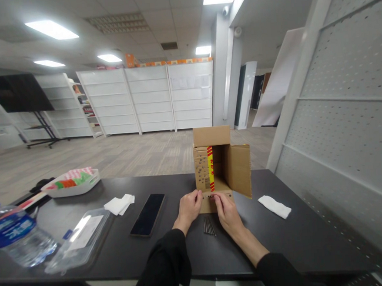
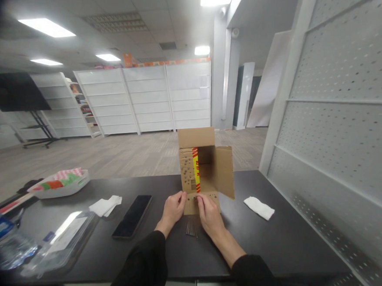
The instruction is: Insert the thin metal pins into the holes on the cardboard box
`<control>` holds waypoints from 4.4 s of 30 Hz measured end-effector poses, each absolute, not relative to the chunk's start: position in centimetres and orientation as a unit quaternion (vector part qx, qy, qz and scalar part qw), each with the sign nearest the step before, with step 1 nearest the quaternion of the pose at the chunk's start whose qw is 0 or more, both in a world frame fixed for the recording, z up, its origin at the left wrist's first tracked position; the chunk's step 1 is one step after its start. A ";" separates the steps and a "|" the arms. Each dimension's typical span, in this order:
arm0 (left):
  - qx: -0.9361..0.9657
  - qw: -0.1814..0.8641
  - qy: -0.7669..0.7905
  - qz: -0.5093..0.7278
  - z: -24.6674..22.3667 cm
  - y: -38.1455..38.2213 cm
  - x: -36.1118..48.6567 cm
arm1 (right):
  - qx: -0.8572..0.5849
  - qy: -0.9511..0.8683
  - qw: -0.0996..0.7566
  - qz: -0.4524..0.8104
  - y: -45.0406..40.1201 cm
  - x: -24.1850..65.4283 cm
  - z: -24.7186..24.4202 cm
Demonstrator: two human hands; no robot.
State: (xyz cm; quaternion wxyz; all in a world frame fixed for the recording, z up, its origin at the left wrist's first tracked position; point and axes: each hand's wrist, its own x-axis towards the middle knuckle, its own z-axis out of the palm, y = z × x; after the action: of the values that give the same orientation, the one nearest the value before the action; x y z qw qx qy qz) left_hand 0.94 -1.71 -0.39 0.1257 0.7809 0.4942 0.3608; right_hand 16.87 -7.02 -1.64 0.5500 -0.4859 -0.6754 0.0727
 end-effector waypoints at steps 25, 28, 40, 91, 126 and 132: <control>0.787 0.111 0.494 0.353 -0.4 -1.9 1.0 | -0.479 -0.725 0.495 -0.001 -5.9 16.9 -1.9; 0.788 0.108 0.494 0.352 -0.5 -1.8 1.0 | -0.496 -0.731 0.469 -0.024 -5.9 16.9 -1.6; 0.793 0.099 0.493 0.345 -0.7 -1.6 1.1 | -0.545 -0.730 0.408 -0.061 -6.2 17.0 -1.6; 0.784 0.111 0.500 0.349 -0.1 -1.9 1.1 | -0.454 -0.849 0.265 0.056 -11.5 15.9 0.2; 0.779 0.125 0.493 0.367 -0.4 -1.8 1.0 | -0.462 -0.845 0.269 0.003 -10.5 15.4 0.0; 0.779 0.125 0.495 0.363 -0.5 -1.7 1.1 | -0.469 -0.843 0.263 -0.014 -9.8 15.7 -0.3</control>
State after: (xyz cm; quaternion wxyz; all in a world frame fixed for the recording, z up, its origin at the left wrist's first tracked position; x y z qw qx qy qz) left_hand 1.10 -1.65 -0.49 0.1250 0.7790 0.4955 0.3635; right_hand 15.66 -9.83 -0.30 0.2633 -0.4694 -0.8427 -0.0145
